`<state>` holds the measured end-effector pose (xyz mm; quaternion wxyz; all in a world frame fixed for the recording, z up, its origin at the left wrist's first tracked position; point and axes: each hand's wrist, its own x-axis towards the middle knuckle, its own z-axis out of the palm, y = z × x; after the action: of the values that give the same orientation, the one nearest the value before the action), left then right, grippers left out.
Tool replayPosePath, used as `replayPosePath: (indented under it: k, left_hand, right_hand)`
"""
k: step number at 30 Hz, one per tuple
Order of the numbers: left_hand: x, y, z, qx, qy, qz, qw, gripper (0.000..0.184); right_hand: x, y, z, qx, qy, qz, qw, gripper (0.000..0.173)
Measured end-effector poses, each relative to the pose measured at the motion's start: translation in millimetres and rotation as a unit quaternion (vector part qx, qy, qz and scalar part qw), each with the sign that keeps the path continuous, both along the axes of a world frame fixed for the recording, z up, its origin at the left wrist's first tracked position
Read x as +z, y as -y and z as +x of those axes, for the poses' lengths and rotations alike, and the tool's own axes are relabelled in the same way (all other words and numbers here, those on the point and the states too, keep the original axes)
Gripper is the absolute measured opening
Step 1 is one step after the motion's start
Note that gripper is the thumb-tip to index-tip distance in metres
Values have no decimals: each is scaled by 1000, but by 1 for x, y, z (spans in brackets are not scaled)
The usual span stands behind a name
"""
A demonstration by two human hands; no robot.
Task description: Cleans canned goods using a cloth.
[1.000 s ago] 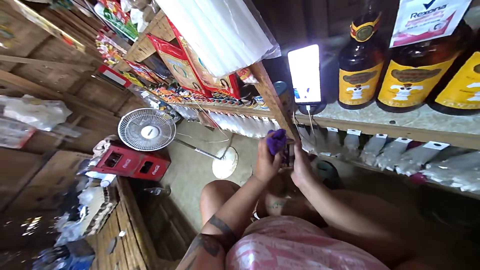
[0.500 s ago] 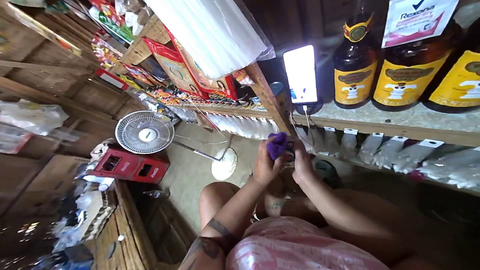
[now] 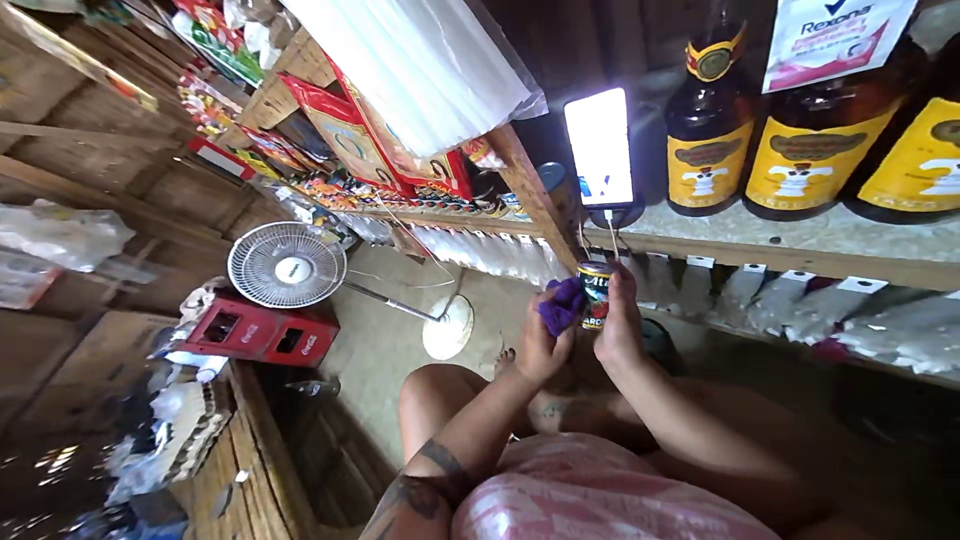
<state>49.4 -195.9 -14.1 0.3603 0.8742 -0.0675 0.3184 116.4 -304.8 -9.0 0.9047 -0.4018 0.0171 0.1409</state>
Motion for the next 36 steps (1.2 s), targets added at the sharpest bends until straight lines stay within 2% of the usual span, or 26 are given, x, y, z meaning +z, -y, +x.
replayPosePath:
  k: [3,7,10,11,12,17,20,23,27,28,30,31,32,36]
  left_hand:
    - [14,-9,8,11,9,8,1000,46]
    - [28,-16,16,35,32,-75,996,45]
    - [27,-13,16,27,44,-97,994,46]
    - [24,-10,14,26,40,-100,994,47]
    - [20,-7,12,22,32,-102,994,47]
    - [-1,5,-1,-15,-29,-74,997,51]
    - [4,1,1,-12,-37,-76,996,54]
    - [19,-6,8,9,-6,-80,997,51]
    - [35,-11,16,23,24,-132,991,44]
    - [35,-11,16,23,25,-139,990,44]
    - [29,-9,13,22,22,-136,990,45]
    - [24,-7,11,21,14,-133,991,46]
    - [18,-5,8,16,5,-130,991,47]
    - [0,5,-5,-29,-31,-96,994,51]
  right_hand:
    - [0,-5,-6,50,-17,-16,998,48]
    - [-2,-10,-23,121,24,46,991,58]
    - [2,-8,-28,99,58,82,990,95]
    - [3,-7,-27,79,60,90,991,98]
    - [4,-5,-25,58,62,90,992,97]
    - [5,4,-7,-16,60,45,997,66]
    - [2,1,-4,-13,52,31,998,62]
    - [0,-4,-11,29,48,2,998,55]
    - [2,-8,-26,100,56,32,993,61]
    - [2,-8,-29,99,61,51,992,69]
    - [1,-7,-29,80,74,72,991,97]
    - [2,-6,-28,66,80,71,992,101]
    - [2,-4,-25,51,79,67,993,99]
    - [1,1,-10,-9,69,49,996,74]
